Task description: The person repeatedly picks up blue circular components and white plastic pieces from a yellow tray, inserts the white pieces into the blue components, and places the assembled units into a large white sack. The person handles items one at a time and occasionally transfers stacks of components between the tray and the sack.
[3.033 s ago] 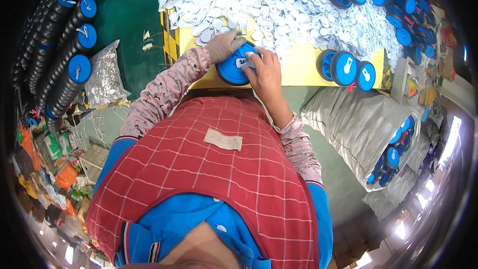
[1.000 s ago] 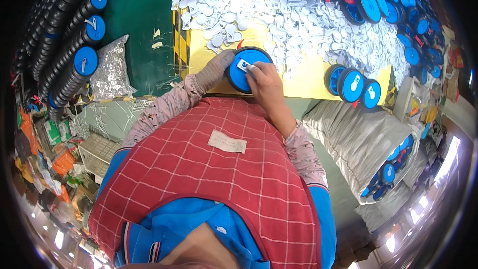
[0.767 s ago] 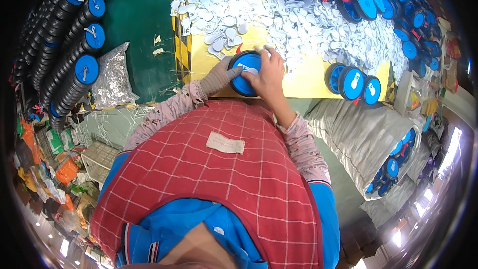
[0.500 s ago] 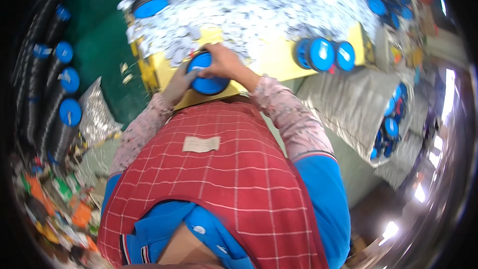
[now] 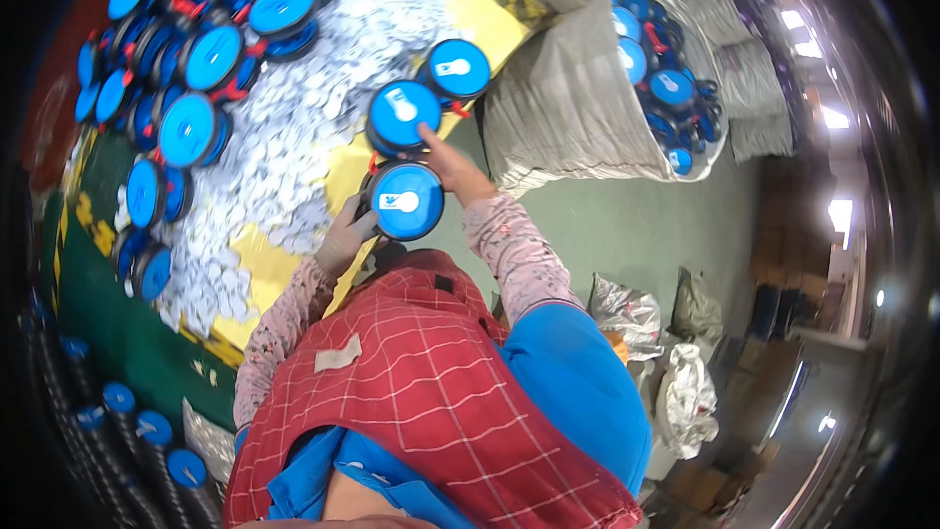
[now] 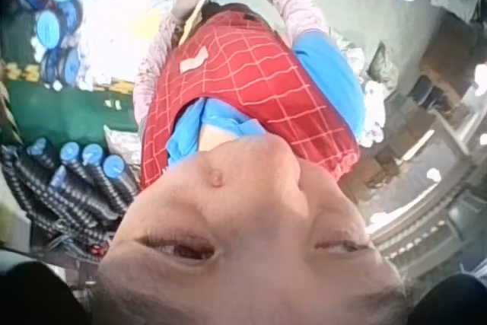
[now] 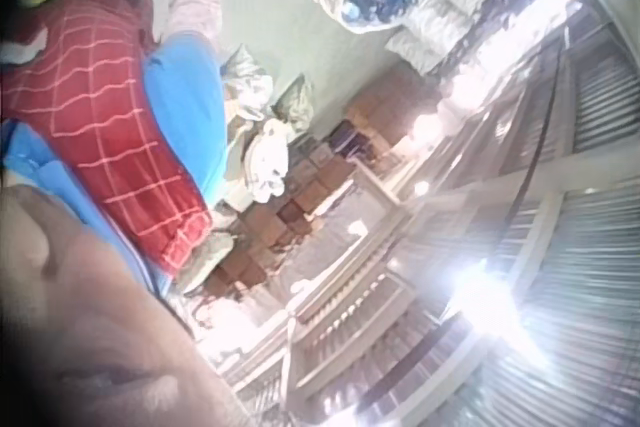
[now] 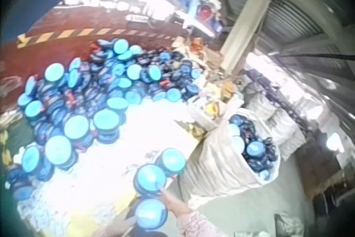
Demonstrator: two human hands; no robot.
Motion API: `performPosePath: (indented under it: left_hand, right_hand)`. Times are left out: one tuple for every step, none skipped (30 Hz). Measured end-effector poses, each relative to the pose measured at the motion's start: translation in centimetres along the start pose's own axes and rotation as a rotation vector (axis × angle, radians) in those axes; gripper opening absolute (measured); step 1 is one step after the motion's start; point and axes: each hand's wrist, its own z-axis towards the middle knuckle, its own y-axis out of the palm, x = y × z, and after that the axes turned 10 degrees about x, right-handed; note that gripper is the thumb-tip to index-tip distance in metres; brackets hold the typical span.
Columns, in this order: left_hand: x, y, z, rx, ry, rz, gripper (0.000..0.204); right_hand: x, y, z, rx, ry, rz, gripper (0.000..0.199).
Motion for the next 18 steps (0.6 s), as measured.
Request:
performPosePath:
  left_hand:
    - [-0.3, 0.2, 0.9, -0.023, -0.045, -0.027, 0.046]
    - [-0.3, 0.0, 1.2, -0.019, -0.092, -0.055, 0.045]
    - [-0.1, -0.3, 1.2, -0.110, -0.093, -0.004, 0.043]
    - [1.0, -0.6, 0.9, -0.197, -0.090, 0.045, 0.042]
    - [1.8, -0.9, 0.8, -0.289, -0.086, 0.092, 0.041]
    - [2.1, -1.4, 0.5, -0.223, -0.117, 0.053, 0.040]
    - [2.2, -1.8, 0.1, -0.165, -0.156, 0.011, 0.040]
    - [2.1, -2.6, -0.2, -0.098, -0.190, -0.033, 0.039]
    - [1.6, -3.8, -0.1, 0.008, -0.187, -0.091, 0.036]
    - [1.8, -4.8, 0.0, 0.081, -0.156, -0.079, 0.035]
    - [2.3, -5.9, -0.1, 0.170, -0.122, -0.065, 0.033]
    - [2.5, -6.5, 0.0, 0.258, -0.108, -0.106, 0.032]
    - [2.9, -7.3, 0.0, 0.359, -0.088, -0.138, 0.031]
    - [1.4, -9.8, 0.5, 0.355, 0.016, -0.026, 0.032]
    - [2.5, -9.8, 0.9, 0.445, -0.059, -0.137, 0.032]
    - [3.4, -10.0, 1.1, 0.480, -0.040, -0.141, 0.033]
    - [4.1, -10.4, 1.1, 0.542, -0.015, -0.130, 0.033]
    - [4.4, -11.2, 1.2, 0.570, 0.002, -0.140, 0.033]
  right_hand:
    - [-0.3, -0.8, 0.8, -0.024, 0.030, -0.004, 0.072]
    - [-1.1, 0.8, -0.6, 0.104, -0.016, -0.101, 0.061]
    - [-1.8, 0.9, -1.6, 0.173, -0.101, -0.281, 0.062]
    - [-3.0, 0.9, -3.5, 0.137, -0.227, -0.495, 0.061]
    - [-4.6, 0.5, -6.1, 0.106, -0.356, -0.711, 0.061]
    - [-6.5, -0.1, -8.6, 0.120, -0.478, -0.828, 0.060]
    - [-9.3, -1.0, -11.5, 0.188, -0.488, -1.007, 0.061]
    - [-11.6, -2.4, -13.5, 0.298, -0.581, -1.050, 0.058]
    - [-14.4, -3.6, -15.8, 0.404, -0.697, -1.127, 0.059]
    - [-17.6, -5.9, -17.3, 0.545, -0.749, -1.287, 0.059]
    - [-20.7, -6.6, -18.8, 0.655, -0.869, -1.305, 0.054]
    - [-24.2, -8.2, -19.7, 0.813, -0.914, -1.407, 0.048]
    - [-27.4, -10.5, -19.5, 0.920, -1.015, -1.404, 0.045]
    - [-31.2, -12.1, -19.5, 1.047, -1.014, -1.466, 0.049]
    - [-34.9, -16.8, -18.9, 1.255, -1.239, -1.660, 0.054]
    - [-39.0, -19.0, -19.5, 1.293, -1.148, -1.675, 0.055]
    - [-42.3, -21.1, -18.7, 1.305, -1.066, -1.670, 0.056]
    - [-44.8, -24.3, -18.2, 1.246, -1.136, -1.637, 0.054]
